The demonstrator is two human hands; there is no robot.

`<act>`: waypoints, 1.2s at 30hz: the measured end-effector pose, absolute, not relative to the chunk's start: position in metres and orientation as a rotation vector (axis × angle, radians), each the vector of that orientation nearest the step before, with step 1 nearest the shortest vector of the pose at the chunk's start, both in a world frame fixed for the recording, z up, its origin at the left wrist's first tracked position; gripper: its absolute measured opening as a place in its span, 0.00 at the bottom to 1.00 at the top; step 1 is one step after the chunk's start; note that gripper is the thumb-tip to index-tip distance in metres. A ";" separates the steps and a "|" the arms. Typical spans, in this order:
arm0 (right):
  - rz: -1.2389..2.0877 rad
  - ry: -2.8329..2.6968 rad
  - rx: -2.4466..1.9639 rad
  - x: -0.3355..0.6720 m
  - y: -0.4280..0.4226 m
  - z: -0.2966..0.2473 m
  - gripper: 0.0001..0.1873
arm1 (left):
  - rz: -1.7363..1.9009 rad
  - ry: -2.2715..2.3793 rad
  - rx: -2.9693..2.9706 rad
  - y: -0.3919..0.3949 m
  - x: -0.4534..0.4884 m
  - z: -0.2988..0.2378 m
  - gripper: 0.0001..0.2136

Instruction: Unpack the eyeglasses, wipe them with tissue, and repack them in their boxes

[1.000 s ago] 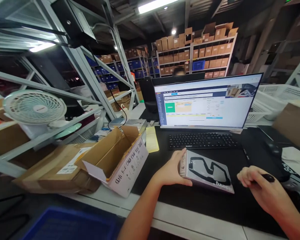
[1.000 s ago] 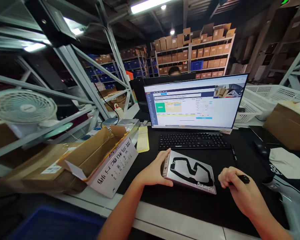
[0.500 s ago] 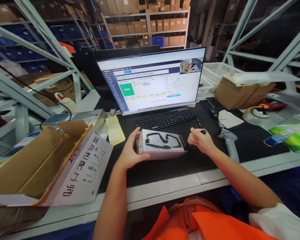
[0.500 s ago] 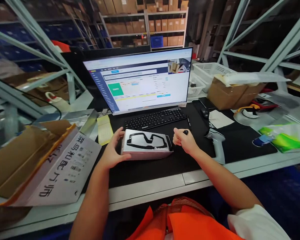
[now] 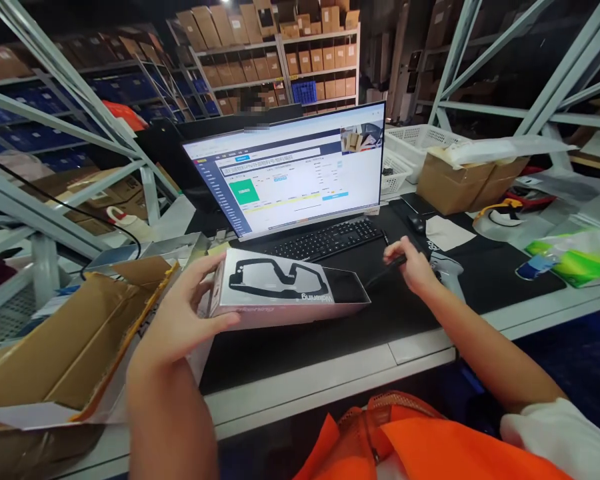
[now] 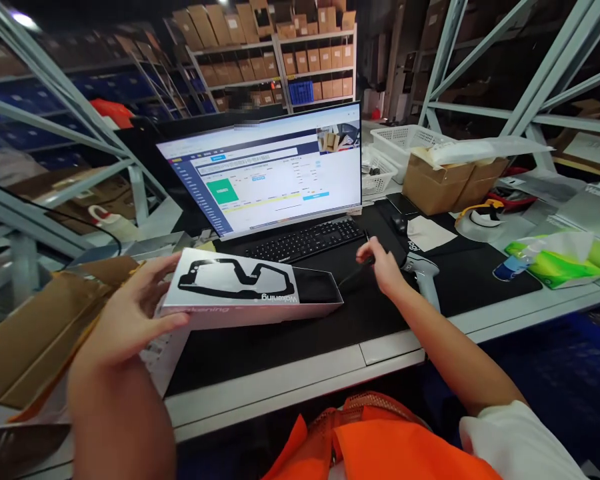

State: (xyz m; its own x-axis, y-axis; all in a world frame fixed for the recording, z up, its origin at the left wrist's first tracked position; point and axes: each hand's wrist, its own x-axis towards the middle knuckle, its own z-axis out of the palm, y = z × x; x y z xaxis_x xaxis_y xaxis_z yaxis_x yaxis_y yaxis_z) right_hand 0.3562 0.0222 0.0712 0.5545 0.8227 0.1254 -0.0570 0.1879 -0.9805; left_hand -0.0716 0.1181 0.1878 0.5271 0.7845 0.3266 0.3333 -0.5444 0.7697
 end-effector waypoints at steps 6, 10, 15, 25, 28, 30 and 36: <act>0.897 -0.522 -1.465 0.409 -0.009 0.048 0.13 | 0.785 0.873 2.509 0.118 -0.037 0.244 0.41; 1.041 -0.471 -1.371 0.408 -0.033 0.043 0.11 | 0.724 0.781 2.762 0.113 -0.005 0.276 0.41; 1.113 -0.341 -1.074 0.391 -0.054 0.036 0.19 | 0.594 0.666 2.940 0.107 0.035 0.296 0.41; 1.144 -0.557 -1.095 0.367 -0.060 0.024 0.19 | 0.513 0.687 2.912 0.103 0.060 0.294 0.41; 1.015 -0.685 -1.213 0.366 -0.061 0.022 0.26 | 0.519 0.695 2.928 0.101 0.056 0.292 0.40; 0.910 -0.756 -1.286 0.367 -0.064 0.019 0.27 | 0.535 0.692 2.935 0.099 0.052 0.292 0.40; 0.488 -0.949 -1.636 0.383 -0.065 0.024 0.29 | 0.578 0.704 2.944 0.100 0.039 0.287 0.40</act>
State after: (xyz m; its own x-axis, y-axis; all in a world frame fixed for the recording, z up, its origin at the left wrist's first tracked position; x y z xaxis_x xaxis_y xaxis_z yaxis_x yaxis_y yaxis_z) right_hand 0.3833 -0.0645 0.0245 0.5898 0.7909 0.1632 0.3271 -0.0492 -0.9437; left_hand 0.0387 0.0998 0.2870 0.8256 0.4470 0.3444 0.4247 -0.8941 0.1425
